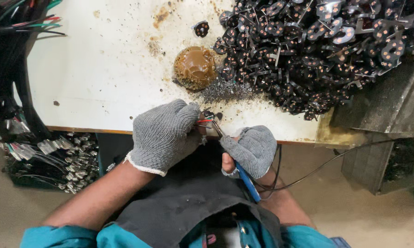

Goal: The person pours small black electrical components from a plastic bag onto the workbench and spreads them into a pile. They then take wires, strip and position the ends, and use a soldering iron to solder wire ends to the components one at a time, placing finished pieces on the pile.

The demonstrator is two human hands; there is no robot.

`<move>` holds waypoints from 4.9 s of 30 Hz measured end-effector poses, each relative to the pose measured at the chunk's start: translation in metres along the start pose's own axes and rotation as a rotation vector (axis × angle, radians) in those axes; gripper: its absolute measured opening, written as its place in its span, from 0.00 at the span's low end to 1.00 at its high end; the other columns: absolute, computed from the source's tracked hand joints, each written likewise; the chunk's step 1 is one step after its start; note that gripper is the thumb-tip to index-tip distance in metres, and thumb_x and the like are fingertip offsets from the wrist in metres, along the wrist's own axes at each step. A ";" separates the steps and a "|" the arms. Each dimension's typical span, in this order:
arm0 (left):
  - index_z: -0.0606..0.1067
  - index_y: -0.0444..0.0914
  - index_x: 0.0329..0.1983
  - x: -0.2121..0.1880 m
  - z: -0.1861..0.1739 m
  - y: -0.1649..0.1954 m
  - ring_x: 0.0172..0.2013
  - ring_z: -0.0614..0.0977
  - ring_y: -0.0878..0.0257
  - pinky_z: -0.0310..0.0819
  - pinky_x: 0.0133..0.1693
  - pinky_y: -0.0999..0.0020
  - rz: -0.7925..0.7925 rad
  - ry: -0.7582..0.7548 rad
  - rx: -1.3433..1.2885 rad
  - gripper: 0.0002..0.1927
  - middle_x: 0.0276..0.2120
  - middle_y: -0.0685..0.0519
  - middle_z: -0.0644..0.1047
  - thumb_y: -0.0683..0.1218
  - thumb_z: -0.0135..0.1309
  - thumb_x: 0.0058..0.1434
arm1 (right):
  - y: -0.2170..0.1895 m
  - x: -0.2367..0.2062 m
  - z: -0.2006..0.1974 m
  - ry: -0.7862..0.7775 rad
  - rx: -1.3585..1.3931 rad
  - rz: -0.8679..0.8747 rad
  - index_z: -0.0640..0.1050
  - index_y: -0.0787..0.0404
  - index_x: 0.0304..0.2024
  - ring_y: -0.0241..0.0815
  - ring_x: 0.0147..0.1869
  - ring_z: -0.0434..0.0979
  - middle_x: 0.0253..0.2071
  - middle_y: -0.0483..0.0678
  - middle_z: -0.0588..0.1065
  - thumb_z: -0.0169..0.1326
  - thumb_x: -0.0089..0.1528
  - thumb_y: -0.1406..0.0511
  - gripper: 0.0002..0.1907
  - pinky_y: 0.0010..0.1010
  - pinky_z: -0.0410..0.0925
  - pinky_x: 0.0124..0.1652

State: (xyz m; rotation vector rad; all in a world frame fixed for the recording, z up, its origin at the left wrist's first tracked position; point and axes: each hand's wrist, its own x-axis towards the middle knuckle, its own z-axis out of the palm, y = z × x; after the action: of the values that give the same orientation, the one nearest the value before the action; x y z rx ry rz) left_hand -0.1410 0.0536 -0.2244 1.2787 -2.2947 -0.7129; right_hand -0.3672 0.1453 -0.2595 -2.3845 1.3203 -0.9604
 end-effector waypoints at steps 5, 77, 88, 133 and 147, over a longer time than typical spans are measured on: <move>0.73 0.46 0.30 -0.001 0.000 0.002 0.26 0.79 0.54 0.70 0.27 0.56 -0.003 0.014 -0.001 0.10 0.25 0.54 0.73 0.48 0.64 0.52 | -0.001 -0.002 0.000 -0.010 -0.025 -0.003 0.82 0.57 0.42 0.48 0.30 0.73 0.27 0.45 0.73 0.62 0.53 0.63 0.15 0.41 0.64 0.32; 0.81 0.43 0.35 -0.004 -0.021 -0.002 0.27 0.82 0.56 0.74 0.30 0.61 -0.302 -0.339 -0.572 0.07 0.26 0.52 0.78 0.50 0.62 0.58 | -0.028 0.026 0.015 0.104 0.595 0.782 0.80 0.63 0.38 0.37 0.42 0.81 0.37 0.47 0.81 0.66 0.63 0.65 0.08 0.26 0.74 0.46; 0.84 0.49 0.25 -0.025 -0.028 -0.009 0.22 0.83 0.60 0.74 0.28 0.64 -0.628 -0.526 -0.444 0.09 0.18 0.57 0.78 0.54 0.66 0.59 | -0.043 0.024 0.011 0.297 0.533 0.548 0.60 0.61 0.53 0.39 0.41 0.83 0.40 0.52 0.80 0.64 0.68 0.69 0.25 0.28 0.77 0.43; 0.79 0.41 0.30 0.003 -0.065 -0.016 0.27 0.78 0.61 0.70 0.31 0.69 -0.018 -0.222 -0.623 0.05 0.24 0.54 0.74 0.42 0.65 0.52 | -0.038 0.050 -0.006 0.188 0.218 0.562 0.79 0.61 0.47 0.44 0.44 0.83 0.39 0.54 0.82 0.68 0.59 0.70 0.15 0.30 0.73 0.46; 0.74 0.40 0.31 0.005 -0.052 0.013 0.40 0.83 0.51 0.77 0.39 0.63 0.141 -0.341 -0.806 0.08 0.41 0.46 0.77 0.42 0.62 0.52 | -0.029 0.057 -0.014 0.125 0.218 0.433 0.83 0.53 0.43 0.49 0.45 0.81 0.38 0.49 0.81 0.66 0.60 0.61 0.10 0.38 0.72 0.48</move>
State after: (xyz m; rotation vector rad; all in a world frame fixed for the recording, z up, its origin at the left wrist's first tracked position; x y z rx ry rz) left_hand -0.1220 0.0434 -0.1754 0.6416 -1.9362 -1.6742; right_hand -0.3364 0.1156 -0.2099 -1.8004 1.5955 -1.0657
